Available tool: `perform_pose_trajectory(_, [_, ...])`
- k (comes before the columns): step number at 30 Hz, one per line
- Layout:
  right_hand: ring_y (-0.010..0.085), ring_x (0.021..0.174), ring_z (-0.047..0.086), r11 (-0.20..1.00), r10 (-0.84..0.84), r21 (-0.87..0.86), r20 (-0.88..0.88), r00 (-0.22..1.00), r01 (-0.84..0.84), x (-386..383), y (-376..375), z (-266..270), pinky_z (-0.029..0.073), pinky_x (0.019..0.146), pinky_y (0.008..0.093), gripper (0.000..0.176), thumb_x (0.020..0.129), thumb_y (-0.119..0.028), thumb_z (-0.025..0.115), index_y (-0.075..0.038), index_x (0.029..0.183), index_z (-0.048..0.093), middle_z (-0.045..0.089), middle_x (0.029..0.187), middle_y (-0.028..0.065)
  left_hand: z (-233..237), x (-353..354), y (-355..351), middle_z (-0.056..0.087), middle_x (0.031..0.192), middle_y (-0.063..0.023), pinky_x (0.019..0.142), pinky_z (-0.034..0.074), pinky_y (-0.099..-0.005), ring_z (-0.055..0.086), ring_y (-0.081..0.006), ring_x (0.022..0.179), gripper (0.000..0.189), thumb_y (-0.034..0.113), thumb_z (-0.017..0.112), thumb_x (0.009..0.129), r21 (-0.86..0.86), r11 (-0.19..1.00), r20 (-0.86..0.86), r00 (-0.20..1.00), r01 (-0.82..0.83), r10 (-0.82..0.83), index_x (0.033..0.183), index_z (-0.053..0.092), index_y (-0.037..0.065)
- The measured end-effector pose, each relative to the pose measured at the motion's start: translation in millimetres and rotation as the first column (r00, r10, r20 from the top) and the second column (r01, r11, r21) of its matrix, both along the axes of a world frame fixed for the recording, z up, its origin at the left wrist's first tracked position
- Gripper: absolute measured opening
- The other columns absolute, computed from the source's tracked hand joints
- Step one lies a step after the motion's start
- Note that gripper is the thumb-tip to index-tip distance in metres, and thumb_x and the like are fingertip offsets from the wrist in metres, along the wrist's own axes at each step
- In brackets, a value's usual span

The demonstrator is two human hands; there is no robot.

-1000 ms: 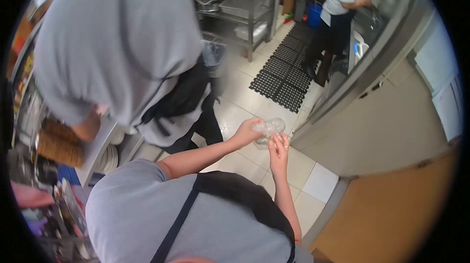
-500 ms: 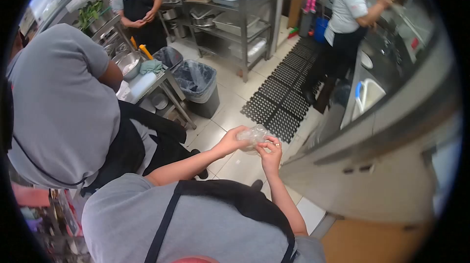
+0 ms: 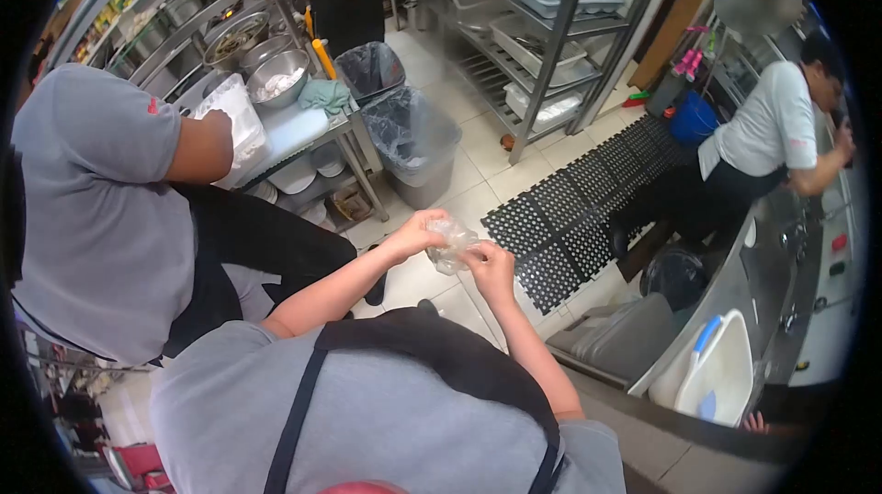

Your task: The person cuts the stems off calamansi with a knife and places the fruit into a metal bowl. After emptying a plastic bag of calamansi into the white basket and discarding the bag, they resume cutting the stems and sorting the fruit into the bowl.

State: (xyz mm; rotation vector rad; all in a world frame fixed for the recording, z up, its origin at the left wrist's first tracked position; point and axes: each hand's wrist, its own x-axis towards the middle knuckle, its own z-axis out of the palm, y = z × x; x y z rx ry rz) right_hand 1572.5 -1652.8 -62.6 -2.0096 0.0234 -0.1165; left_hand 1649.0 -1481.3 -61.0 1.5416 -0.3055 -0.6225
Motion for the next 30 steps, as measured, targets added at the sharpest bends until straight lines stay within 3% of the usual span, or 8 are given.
perform_pose_trajectory(4, [0.0082, 0.06, 0.053, 0.999, 0.054, 0.013, -0.161, 0.985, -0.053, 58, -3, -3, 0.041, 0.056, 0.0227, 0.015, 0.067, -0.006, 0.071, 0.002, 0.078, 0.063, 0.062, 0.067, 0.0031, -5, 37, 6, 0.056, 0.084, -0.0027, 0.065, 0.052, -0.0302, 0.057, -0.0148, 0.08, 0.033, 0.004, 0.059, 0.064, -0.006, 0.999, -0.129, 0.99, -0.052, 0.051, 0.097, 0.055, 0.007])
perform_pose_trajectory(6, [0.0085, 0.06, 0.053, 0.935, 0.147, 0.347, -0.181, 0.973, -0.076, 90, -8, -35, 0.041, 0.056, 0.0228, 0.013, 0.068, -0.005, 0.07, 0.001, 0.076, 0.062, 0.061, 0.067, 0.0031, -17, 54, 14, 0.055, 0.103, -0.0063, 0.07, 0.053, -0.0324, 0.058, -0.0174, 0.088, 0.047, 0.01, 0.064, 0.071, 0.002, 0.999, -0.156, 0.987, -0.035, 0.035, 0.115, 0.048, 0.009])
perform_pose_trajectory(9, [0.008, 0.061, 0.054, 0.89, 0.121, 0.455, -0.205, 0.971, -0.015, 129, -9, -61, 0.042, 0.056, 0.023, 0.011, 0.07, -0.004, 0.07, -0.001, 0.072, 0.06, 0.06, 0.067, 0.0023, -21, 72, 30, 0.034, 0.133, -0.0144, 0.076, 0.051, -0.0366, 0.048, -0.0231, 0.111, 0.068, 0.023, 0.068, 0.077, 0.085, 0.966, -0.187, 0.948, -0.245, 0.257, 0.134, 0.031, 0.013])
perform_pose_trajectory(12, [0.0103, 0.063, 0.057, 0.92, 0.122, 0.392, -0.26, 0.958, -0.011, 172, -30, -118, 0.045, 0.057, 0.0259, 0.015, 0.067, -0.007, 0.072, -0.003, 0.069, 0.058, 0.061, 0.068, 0.0041, -69, 86, 61, 0.04, 0.129, -0.0133, 0.077, 0.05, -0.036, 0.05, -0.0225, 0.108, 0.061, 0.025, 0.066, 0.078, 0.333, 0.897, -0.111, 0.932, -0.291, 0.344, 0.13, 0.037, 0.01])
perform_pose_trajectory(15, [0.0227, 0.067, 0.062, 0.978, 0.063, -0.158, -0.404, 0.913, -0.138, 219, -54, -179, 0.048, 0.065, 0.0319, 0.029, 0.059, -0.022, 0.077, -0.002, 0.072, 0.059, 0.063, 0.072, 0.0116, -115, 72, 94, 0.054, 0.11, -0.0083, 0.073, 0.049, -0.0316, 0.055, -0.0173, 0.094, 0.046, 0.027, 0.063, 0.081, 0.469, 0.813, -0.199, 0.856, -0.345, 0.477, 0.119, 0.048, 0.007])
perform_pose_trajectory(21, [0.0326, 0.082, 0.061, 0.909, 0.07, -0.375, -0.297, 0.952, -0.184, 400, -4, -214, 0.048, 0.073, 0.0401, 0.034, 0.059, -0.022, 0.075, -0.004, 0.083, 0.059, 0.063, 0.084, 0.0168, -148, 6, 100, 0.06, 0.09, -0.0047, 0.063, 0.05, -0.0289, 0.057, -0.0134, 0.077, 0.035, 0.027, 0.065, 0.078, 0.594, 0.614, -0.21, 0.636, -0.52, 0.742, 0.104, 0.057, 0.005])
perform_pose_trajectory(26, [0.0363, 0.116, 0.045, 0.988, 0.141, -0.051, -0.037, 0.989, -0.143, 571, 118, -101, 0.036, 0.096, 0.0377, 0.091, 0.061, -0.036, 0.076, 0.006, 0.129, 0.033, 0.046, 0.123, 0.0274, -173, -60, 68, 0.061, 0.088, -0.0064, 0.058, 0.05, -0.0288, 0.058, -0.0142, 0.072, 0.033, 0.026, 0.066, 0.076, 0.643, 0.386, -0.249, 0.297, -0.662, 0.922, 0.101, 0.059, 0.006])
perform_pose_trajectory(30, [0.0341, 0.096, 0.057, 0.956, 0.287, 0.095, -0.093, 0.953, -0.278, 589, 170, -78, 0.044, 0.082, 0.0386, 0.062, 0.065, -0.034, 0.073, 0.002, 0.111, 0.053, 0.06, 0.101, 0.0205, -197, -130, 20, 0.061, 0.084, -0.0076, 0.057, 0.052, -0.0303, 0.059, -0.0159, 0.068, 0.031, 0.024, 0.066, 0.076, 0.716, 0.181, -0.282, -0.043, -0.674, 0.958, 0.1, 0.059, 0.005])
